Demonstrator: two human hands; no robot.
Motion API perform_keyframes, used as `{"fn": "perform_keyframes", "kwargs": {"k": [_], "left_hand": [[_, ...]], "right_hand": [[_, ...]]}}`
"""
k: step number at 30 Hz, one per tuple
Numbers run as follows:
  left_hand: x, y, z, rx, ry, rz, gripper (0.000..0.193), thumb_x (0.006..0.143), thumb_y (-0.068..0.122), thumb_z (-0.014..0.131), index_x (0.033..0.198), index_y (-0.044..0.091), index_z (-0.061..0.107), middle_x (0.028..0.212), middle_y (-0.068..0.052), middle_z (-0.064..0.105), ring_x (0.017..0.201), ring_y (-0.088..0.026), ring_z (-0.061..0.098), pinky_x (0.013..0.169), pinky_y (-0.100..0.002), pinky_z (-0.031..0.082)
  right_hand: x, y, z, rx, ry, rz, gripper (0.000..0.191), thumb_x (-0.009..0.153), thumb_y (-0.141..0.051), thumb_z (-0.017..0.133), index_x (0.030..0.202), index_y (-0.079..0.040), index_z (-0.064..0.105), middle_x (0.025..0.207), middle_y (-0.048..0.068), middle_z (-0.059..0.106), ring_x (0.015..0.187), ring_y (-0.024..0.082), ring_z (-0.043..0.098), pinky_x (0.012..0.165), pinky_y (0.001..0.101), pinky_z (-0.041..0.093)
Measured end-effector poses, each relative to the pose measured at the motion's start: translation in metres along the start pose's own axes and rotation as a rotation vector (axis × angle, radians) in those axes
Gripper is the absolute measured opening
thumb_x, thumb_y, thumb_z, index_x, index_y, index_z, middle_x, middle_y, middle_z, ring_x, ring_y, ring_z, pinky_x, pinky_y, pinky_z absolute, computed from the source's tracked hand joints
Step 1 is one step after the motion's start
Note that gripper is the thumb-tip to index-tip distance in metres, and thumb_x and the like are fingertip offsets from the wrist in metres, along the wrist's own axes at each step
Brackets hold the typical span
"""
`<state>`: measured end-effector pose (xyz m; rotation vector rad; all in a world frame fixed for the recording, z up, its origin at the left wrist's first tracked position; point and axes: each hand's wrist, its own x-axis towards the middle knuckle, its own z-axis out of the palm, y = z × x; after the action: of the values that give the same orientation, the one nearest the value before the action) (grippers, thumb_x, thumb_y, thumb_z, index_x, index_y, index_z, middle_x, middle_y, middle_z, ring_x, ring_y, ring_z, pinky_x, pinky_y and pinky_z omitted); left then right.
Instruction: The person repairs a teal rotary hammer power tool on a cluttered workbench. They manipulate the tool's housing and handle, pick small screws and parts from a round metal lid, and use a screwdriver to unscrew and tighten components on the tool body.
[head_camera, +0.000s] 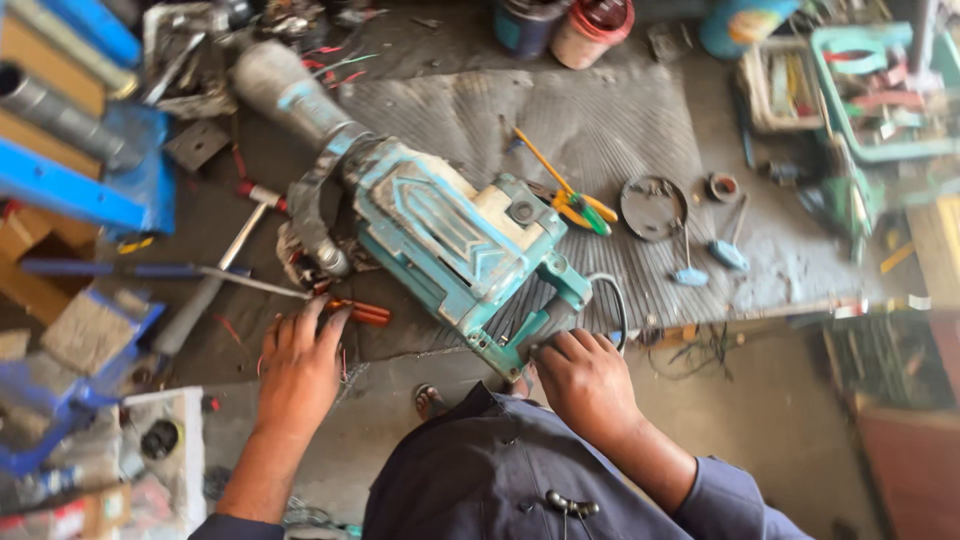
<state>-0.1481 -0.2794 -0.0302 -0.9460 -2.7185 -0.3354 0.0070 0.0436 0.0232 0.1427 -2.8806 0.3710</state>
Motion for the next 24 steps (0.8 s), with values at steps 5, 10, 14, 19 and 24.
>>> {"fn": "perform_keyframes", "kwargs": {"k": [5, 10, 14, 19, 24], "left_hand": [[0.010, -0.023, 0.019, 0.076, -0.077, 0.058, 0.037, 0.090, 0.014, 0.063, 0.126, 0.021, 0.066, 0.127, -0.011, 0.060, 0.118, -0.033, 0.054, 0.110, -0.056, 0.040], [0.039, -0.029, 0.006, 0.174, -0.045, 0.185, 0.029, 0.092, 0.013, 0.062, 0.121, 0.013, 0.066, 0.114, -0.007, 0.067, 0.108, -0.029, 0.064, 0.104, -0.049, 0.048], [0.048, -0.035, -0.031, 0.051, -0.035, 0.121, 0.020, 0.101, 0.011, 0.063, 0.121, 0.011, 0.064, 0.100, -0.005, 0.071, 0.089, -0.028, 0.072, 0.077, -0.042, 0.055], [0.073, -0.004, -0.122, -0.171, 0.045, -0.130, 0.028, 0.099, 0.015, 0.071, 0.123, 0.007, 0.061, 0.103, -0.013, 0.071, 0.078, -0.028, 0.071, 0.068, -0.038, 0.056], [0.147, 0.080, -0.206, -0.584, -0.178, 0.669, 0.054, 0.084, 0.003, 0.066, 0.131, 0.015, 0.042, 0.107, -0.015, 0.073, 0.092, -0.022, 0.074, 0.082, -0.041, 0.060]], "right_hand": [[-0.034, -0.018, 0.011, -0.039, -0.059, 0.095, 0.052, 0.081, -0.017, 0.072, 0.131, -0.008, 0.066, 0.081, 0.005, 0.060, 0.078, 0.024, 0.062, 0.068, 0.0393, 0.049], [-0.050, -0.022, 0.026, 0.017, -0.123, 0.269, 0.057, 0.082, -0.023, 0.073, 0.138, -0.015, 0.064, 0.081, 0.005, 0.063, 0.080, 0.025, 0.065, 0.067, 0.0402, 0.051], [-0.066, -0.022, 0.033, 0.214, -0.031, 0.409, 0.042, 0.085, -0.024, 0.076, 0.127, -0.020, 0.069, 0.085, 0.004, 0.066, 0.079, 0.025, 0.068, 0.067, 0.0386, 0.053], [-0.076, -0.008, 0.053, 0.801, 0.079, 0.802, 0.047, 0.088, -0.015, 0.078, 0.133, -0.011, 0.068, 0.090, 0.005, 0.073, 0.078, 0.015, 0.072, 0.072, 0.0286, 0.059], [-0.057, 0.027, 0.074, 1.206, 0.295, 0.895, 0.059, 0.090, -0.010, 0.074, 0.143, 0.000, 0.051, 0.117, 0.011, 0.073, 0.103, 0.015, 0.072, 0.085, 0.0284, 0.060]]}}
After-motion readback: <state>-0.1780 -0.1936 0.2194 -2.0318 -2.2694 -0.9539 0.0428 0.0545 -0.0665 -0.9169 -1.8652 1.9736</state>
